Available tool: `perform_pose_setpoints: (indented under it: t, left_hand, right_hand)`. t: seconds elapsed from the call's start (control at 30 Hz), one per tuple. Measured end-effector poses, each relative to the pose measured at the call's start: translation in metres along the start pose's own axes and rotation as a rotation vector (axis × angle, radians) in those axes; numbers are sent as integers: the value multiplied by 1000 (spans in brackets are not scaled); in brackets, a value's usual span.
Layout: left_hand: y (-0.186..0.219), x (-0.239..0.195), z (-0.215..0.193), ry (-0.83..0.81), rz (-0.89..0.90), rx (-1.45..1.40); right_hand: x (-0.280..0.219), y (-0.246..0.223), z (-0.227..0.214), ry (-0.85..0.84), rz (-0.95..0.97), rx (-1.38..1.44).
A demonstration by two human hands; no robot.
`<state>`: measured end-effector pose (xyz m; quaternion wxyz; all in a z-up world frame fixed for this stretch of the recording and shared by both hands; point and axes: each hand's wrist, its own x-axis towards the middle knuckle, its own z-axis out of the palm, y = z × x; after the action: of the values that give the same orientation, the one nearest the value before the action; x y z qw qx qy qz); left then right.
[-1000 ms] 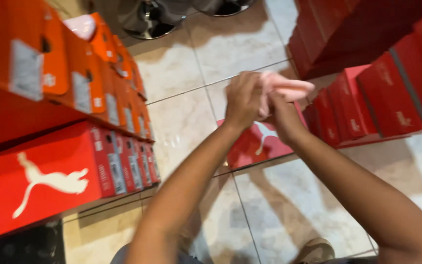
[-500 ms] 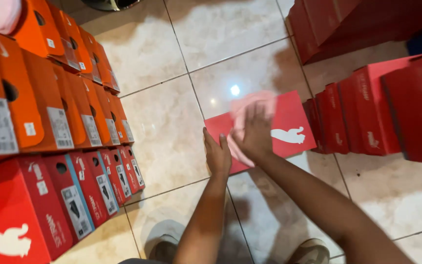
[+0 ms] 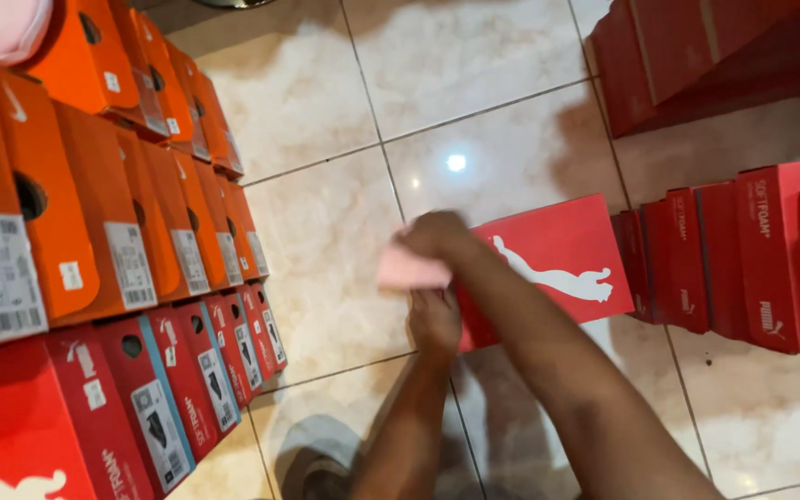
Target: Clean and organize shoeboxes by wiping them with a cloth and stacking them on the floor.
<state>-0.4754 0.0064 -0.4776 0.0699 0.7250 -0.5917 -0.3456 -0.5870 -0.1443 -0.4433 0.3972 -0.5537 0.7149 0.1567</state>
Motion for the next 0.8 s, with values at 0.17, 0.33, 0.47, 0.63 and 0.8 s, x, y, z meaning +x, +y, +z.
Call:
perform_pose_setpoints:
  t: [0.17,0.33,0.47,0.63,0.8]
  left_hand:
    - [125,-35,-178,-224,310,-1373]
    - [49,-26,-79,4,7,-182]
    - [49,-22,-73,-26,-9,-197]
    - [36,-15,-56,-17,18,-188]
    - [28,-13,-56,32,72,-222]
  right_hand:
    - [-108,13,-39,655,-926,77]
    - [-73,154,-42,564,-441,-35]
    - [-76,175,-84,302,362,-35]
    - [-55,94,43,1010,-426,-391]
    - [-134,79,71,1066,-501,-188]
